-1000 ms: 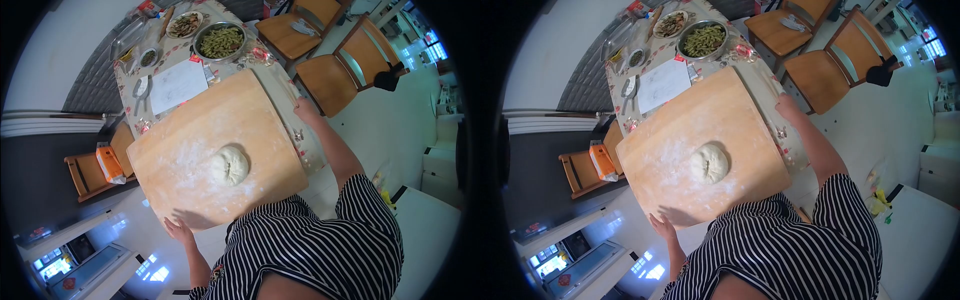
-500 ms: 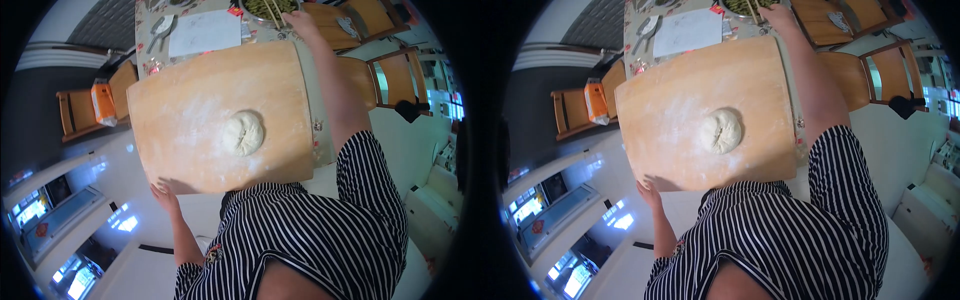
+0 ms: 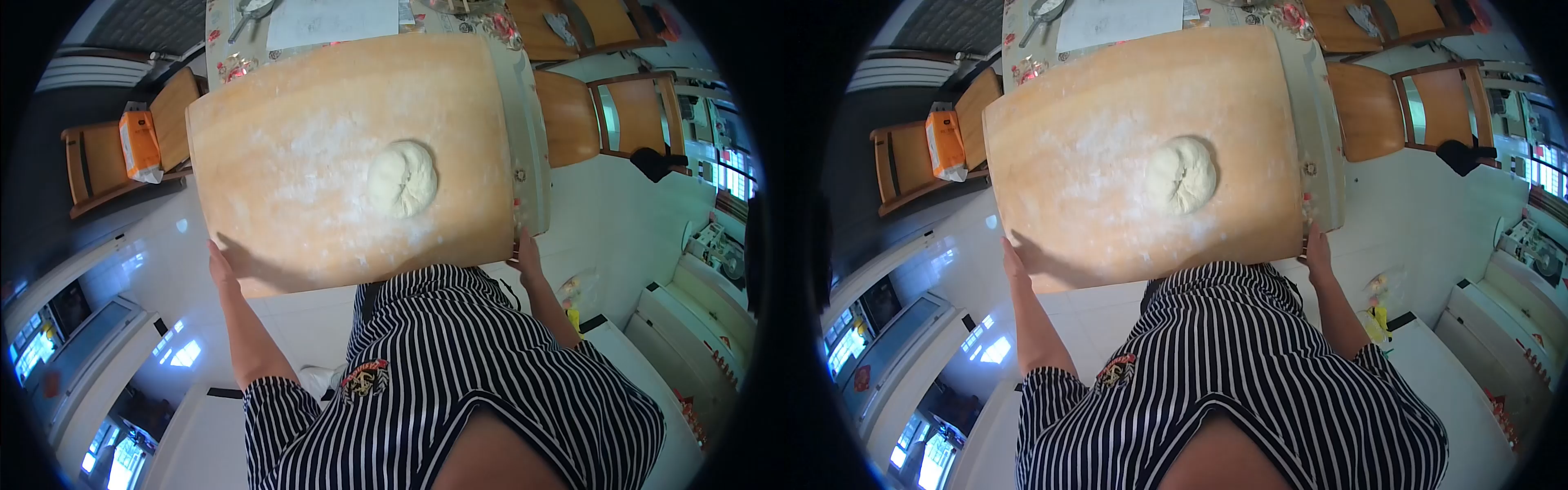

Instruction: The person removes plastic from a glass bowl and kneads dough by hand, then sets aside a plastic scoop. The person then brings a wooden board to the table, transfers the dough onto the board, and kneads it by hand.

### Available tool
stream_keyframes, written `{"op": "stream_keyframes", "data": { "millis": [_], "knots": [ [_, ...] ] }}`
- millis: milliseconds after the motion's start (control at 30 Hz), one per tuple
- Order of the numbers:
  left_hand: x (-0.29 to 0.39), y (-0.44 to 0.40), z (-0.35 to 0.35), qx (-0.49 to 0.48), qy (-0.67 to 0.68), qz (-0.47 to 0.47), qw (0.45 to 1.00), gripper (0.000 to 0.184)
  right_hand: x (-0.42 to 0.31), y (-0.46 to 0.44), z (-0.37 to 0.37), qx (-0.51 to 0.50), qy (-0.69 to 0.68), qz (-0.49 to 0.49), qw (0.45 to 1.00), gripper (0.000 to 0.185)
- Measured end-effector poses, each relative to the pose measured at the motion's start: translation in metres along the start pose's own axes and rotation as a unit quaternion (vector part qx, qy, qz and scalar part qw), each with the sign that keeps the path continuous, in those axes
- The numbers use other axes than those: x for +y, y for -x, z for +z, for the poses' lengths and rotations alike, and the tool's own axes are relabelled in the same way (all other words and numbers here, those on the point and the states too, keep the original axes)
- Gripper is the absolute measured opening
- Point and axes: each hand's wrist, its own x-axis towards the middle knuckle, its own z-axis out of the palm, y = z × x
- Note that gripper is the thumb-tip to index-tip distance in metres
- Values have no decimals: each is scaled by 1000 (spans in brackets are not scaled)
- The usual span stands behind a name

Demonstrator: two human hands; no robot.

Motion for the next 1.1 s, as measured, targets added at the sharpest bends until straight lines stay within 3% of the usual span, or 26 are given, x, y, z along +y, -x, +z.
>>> {"op": "stream_keyframes", "data": {
  "millis": [33,67,167,300,333,367,400,433,467,500,533,567,633,700,733,767,833,867,933,967,1033,1100],
  "knots": [
    [12,7,5,16,5,-28,999,91,-6,12,4,-89,-200,90,972,56],
    [20,14,8,31,9,-56,998,93,20,-9,9,-130,-257,82,954,60],
    [9,0,9,42,38,-44,997,91,18,-8,12,-99,-226,39,968,62],
    [25,51,25,-6,13,-61,998,88,-6,-10,-12,-22,-212,-7,977,55],
    [26,60,30,-16,10,-51,999,87,2,-33,-31,5,30,-52,998,51],
    [27,69,35,-25,7,-40,999,85,3,-50,-42,33,270,-91,958,48],
    [33,75,36,-44,37,-62,996,79,-14,-48,-45,38,269,-92,958,48],
    [28,73,43,-47,38,-60,996,79,-46,-32,-48,72,378,-163,908,46],
    [15,69,59,57,-89,92,990,74,-72,-22,-48,105,479,-230,841,44],
    [13,64,69,160,-210,239,934,69,-97,-15,-42,80,353,-299,883,43],
    [41,86,83,137,-159,275,938,66,-121,-12,-29,52,219,-364,904,42],
    [79,117,99,114,-109,310,938,65,-141,-16,-6,-20,115,-365,924,41],
    [124,152,125,-160,11,230,960,67,-178,-33,44,-154,-71,-374,912,40],
    [145,182,162,-336,-14,224,915,78,-202,-53,93,-232,-181,-347,891,41],
    [159,210,177,-363,-49,226,903,83,-211,-54,111,-248,-211,-309,893,42],
    [169,235,190,-390,-85,226,889,87,-214,-46,122,-247,-213,-310,893,42],
    [162,245,221,-396,-149,275,863,93,-217,-25,134,-168,8,-313,935,37],
    [159,250,229,-398,-148,277,862,93,-214,-14,136,-165,7,-313,935,37],
    [174,265,228,-464,-77,143,871,92,-203,20,134,-40,73,-410,908,31],
    [182,264,224,-466,-77,144,870,92,-203,41,131,-37,73,-409,909,31],
    [190,256,211,-590,-115,245,761,92,-206,81,122,68,229,-485,841,28],
    [171,245,219,-571,-176,267,756,91,-207,81,129,62,225,-490,840,28]
  ]
}}
